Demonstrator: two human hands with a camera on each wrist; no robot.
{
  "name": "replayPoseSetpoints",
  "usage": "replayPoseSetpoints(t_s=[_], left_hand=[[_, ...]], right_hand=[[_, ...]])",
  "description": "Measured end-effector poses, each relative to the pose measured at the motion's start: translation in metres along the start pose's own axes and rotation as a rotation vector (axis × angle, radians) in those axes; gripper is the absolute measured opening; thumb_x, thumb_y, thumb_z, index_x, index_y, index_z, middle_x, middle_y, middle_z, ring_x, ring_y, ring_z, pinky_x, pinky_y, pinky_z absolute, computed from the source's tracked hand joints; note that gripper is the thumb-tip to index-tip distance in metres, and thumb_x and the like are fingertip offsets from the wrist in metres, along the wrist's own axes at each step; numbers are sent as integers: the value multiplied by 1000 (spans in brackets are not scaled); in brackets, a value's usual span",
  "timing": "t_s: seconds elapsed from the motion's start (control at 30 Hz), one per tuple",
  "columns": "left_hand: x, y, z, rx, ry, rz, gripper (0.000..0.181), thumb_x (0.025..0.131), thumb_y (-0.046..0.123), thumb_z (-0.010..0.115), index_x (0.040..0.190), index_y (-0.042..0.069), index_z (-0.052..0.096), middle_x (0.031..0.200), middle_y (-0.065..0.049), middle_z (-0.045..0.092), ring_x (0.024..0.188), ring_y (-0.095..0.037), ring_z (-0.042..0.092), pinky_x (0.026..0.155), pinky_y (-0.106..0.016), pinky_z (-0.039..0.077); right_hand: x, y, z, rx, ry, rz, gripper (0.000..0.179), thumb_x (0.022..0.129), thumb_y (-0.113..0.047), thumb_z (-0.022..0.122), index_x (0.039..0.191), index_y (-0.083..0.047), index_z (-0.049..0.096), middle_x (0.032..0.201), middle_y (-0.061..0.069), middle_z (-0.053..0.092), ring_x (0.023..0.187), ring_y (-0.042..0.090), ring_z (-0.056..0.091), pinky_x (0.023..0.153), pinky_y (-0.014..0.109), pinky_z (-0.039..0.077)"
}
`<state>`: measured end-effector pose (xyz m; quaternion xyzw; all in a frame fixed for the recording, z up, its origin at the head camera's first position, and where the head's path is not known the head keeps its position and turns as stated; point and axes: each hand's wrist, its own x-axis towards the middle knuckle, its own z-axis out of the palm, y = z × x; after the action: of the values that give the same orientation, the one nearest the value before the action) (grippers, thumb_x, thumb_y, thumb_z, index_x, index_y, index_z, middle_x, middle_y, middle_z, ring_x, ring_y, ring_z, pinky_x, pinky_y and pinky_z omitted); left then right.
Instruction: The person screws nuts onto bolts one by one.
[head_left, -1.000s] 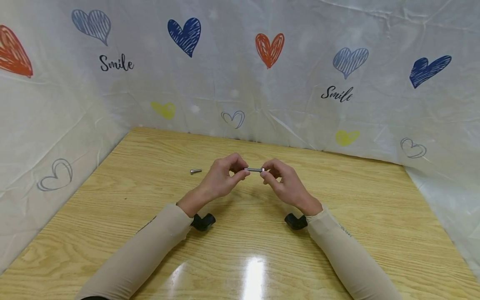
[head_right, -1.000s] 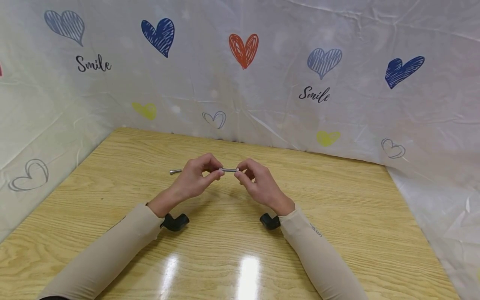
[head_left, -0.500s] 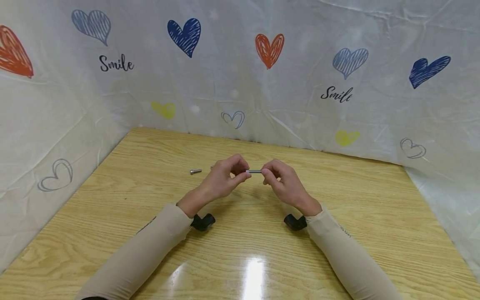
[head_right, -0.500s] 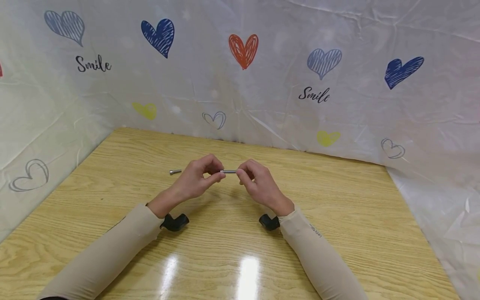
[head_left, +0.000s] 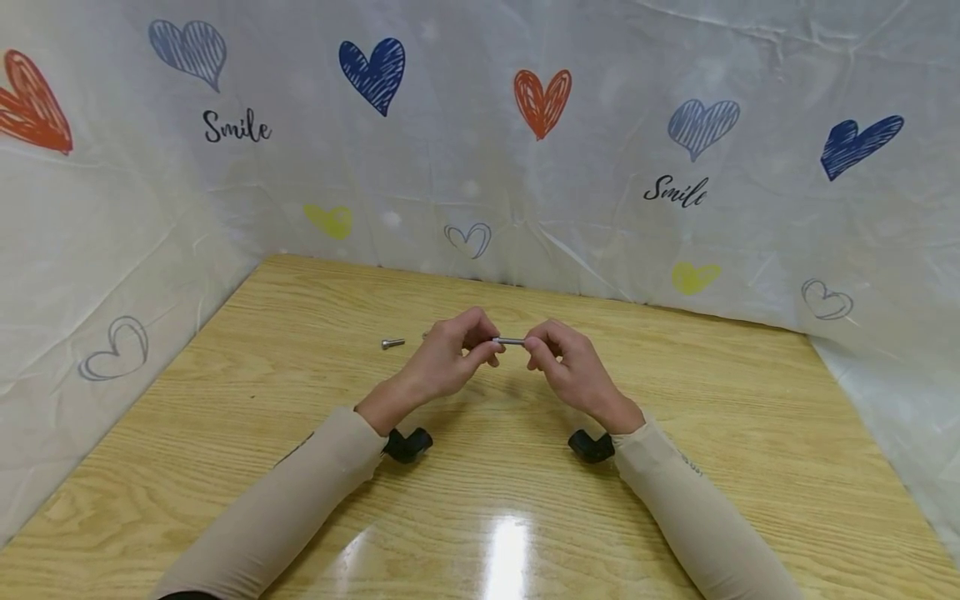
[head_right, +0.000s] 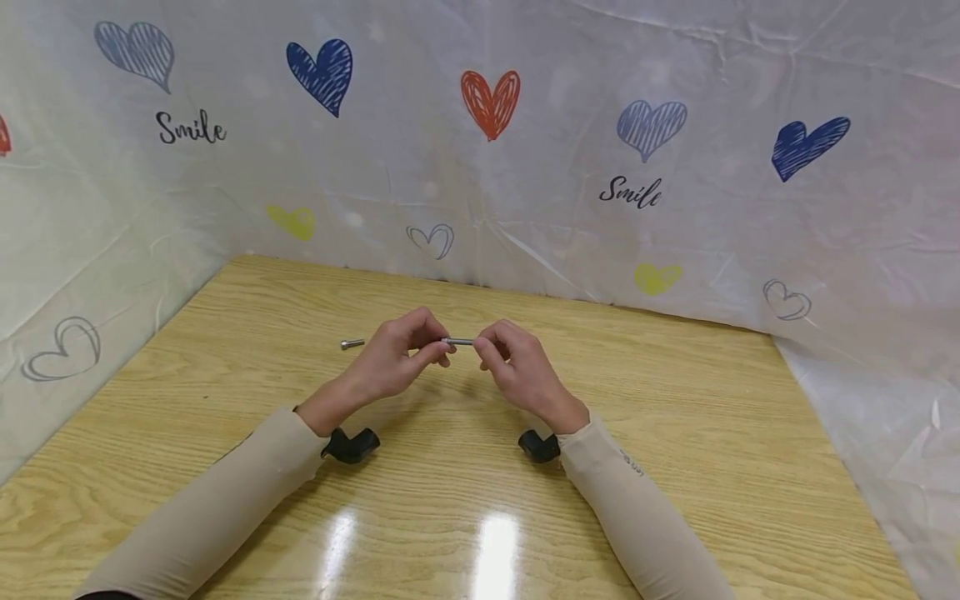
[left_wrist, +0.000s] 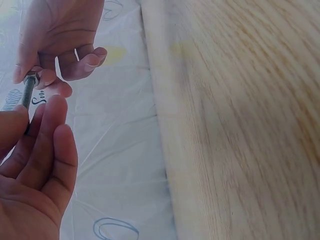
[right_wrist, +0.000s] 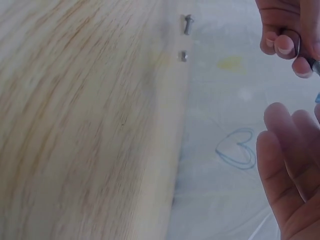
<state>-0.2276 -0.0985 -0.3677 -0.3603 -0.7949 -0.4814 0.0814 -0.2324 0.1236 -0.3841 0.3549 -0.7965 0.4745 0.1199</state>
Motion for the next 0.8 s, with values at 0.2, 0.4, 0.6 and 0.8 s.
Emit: replayPoseSetpoints(t_s=[0.2, 0.4, 0.6, 0.8], left_hand=[[0, 1, 0, 3, -5, 3, 4, 95, 7, 58, 96, 5, 54, 84, -2, 63, 68, -26, 65, 60, -30, 53], [-1, 3, -1, 1, 1, -22, 6, 96, 7, 57, 98, 3, 54, 84, -3, 62, 68, -29, 65, 58, -28, 51], [-1, 3, -1, 4, -1, -34, 7, 96, 7, 58, 98, 4, 53, 84, -3, 62, 68, -28, 65, 58, -29, 51], [-1, 3, 0, 5, 4, -37, 6, 95, 7, 59, 97, 7, 53, 83, -1, 63, 68, -28, 64, 59, -29, 51]], right_hand=[[-1, -1, -2, 16, -8, 39, 11, 100, -11, 52, 94, -11, 62, 82, 6, 61, 68, 22, 59, 59, 41, 46], [-3, -2, -4, 5, -40, 79, 23, 94, -17, 63, 115, -12, 56, 100, 5, 61, 75, 18, 64, 65, 39, 52], [-2, -1, -3, 27, -41, 47, 18, 96, -11, 60, 113, -9, 54, 93, 12, 62, 73, 26, 65, 62, 34, 51], [-2, 0, -2, 2, -31, 47, 8, 99, -8, 53, 103, -8, 60, 86, 11, 61, 71, 25, 61, 57, 35, 47]])
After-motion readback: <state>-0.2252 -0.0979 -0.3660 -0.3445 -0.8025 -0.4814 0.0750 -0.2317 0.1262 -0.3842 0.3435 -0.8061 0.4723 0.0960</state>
